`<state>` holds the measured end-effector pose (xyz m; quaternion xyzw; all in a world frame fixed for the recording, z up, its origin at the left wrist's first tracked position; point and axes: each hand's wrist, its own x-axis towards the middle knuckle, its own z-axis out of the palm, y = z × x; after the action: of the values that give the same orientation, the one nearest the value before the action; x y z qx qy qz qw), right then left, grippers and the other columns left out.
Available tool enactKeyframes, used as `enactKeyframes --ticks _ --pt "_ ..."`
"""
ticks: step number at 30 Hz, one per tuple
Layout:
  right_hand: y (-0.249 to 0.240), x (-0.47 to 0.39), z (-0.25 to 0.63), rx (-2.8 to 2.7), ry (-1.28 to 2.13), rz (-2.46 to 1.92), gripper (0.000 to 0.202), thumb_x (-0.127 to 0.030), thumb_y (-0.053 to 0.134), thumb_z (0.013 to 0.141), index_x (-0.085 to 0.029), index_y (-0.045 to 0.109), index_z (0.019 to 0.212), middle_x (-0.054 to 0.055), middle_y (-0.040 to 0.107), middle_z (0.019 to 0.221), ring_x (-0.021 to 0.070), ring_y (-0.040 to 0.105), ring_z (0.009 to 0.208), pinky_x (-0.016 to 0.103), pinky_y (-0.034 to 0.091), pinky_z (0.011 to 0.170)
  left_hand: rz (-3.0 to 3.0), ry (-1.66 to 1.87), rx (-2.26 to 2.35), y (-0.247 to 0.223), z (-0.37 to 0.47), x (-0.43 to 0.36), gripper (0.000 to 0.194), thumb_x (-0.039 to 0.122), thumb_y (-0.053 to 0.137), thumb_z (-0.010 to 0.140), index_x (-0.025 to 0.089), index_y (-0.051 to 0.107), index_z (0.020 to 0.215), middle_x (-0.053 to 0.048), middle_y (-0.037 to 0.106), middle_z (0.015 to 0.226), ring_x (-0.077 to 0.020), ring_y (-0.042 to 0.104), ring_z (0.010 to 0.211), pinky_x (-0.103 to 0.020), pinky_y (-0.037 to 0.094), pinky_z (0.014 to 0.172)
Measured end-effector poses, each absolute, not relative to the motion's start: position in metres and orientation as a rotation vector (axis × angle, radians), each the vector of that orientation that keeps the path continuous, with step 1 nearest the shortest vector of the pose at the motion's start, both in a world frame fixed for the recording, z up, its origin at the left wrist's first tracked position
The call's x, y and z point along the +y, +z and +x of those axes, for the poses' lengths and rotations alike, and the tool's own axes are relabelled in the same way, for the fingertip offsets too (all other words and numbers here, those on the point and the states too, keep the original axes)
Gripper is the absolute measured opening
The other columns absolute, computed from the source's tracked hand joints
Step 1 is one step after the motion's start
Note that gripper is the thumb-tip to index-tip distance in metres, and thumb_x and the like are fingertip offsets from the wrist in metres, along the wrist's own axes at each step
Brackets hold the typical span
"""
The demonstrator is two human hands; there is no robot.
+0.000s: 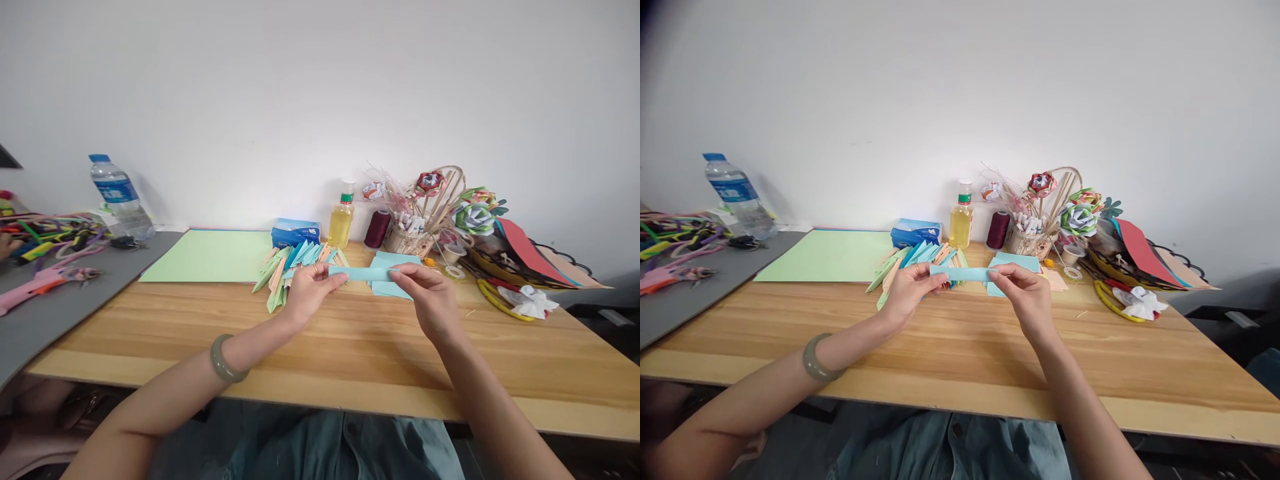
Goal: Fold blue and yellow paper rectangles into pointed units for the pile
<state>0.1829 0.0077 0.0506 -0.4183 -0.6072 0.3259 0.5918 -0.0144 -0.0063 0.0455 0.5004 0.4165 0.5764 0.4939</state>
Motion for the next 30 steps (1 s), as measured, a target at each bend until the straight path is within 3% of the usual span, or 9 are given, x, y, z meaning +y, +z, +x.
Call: enactKeyframes --ticks 11,22,30 --pt "0.050 0.005 0.185 -1.449 0.690 -0.966 0.021 -0.045 0.072 0.065 -0.024 0.069 0.069 0.002 0.063 0.069 0.0169 0.054 0.066 0.030 0.043 0.057 1.216 1.390 1.004 0.051 -0.015 -0.009 0.034 0.045 0.070 0.062 0.014 0.056 0.059 0.002 0.053 0.053 -0.0085 0.047 0.052 -0.021 0.040 0.053" --pt "0.045 0.009 0.189 -1.347 0.771 -0.900 0.010 -0.035 0.075 0.065 -0.027 0.070 0.067 -0.001 0.064 0.069 0.0158 0.054 0.067 0.029 0.042 0.060 1.421 1.494 1.118 0.055 -0.015 -0.015 0.028 0.038 0.066 0.067 0.015 0.058 0.054 0.004 0.044 0.053 -0.0081 0.035 0.053 -0.022 0.029 0.053" --pt "0.047 0.008 0.188 -1.310 0.798 -0.915 0.017 -0.039 0.077 0.060 -0.025 0.069 0.065 0.001 0.064 0.070 0.0166 0.054 0.065 0.031 0.044 0.058 1.429 1.479 1.072 0.059 -0.016 -0.021 0.027 0.038 0.063 0.069 0.016 0.058 0.054 0.001 0.050 0.056 -0.0112 0.042 0.058 -0.023 0.034 0.056"
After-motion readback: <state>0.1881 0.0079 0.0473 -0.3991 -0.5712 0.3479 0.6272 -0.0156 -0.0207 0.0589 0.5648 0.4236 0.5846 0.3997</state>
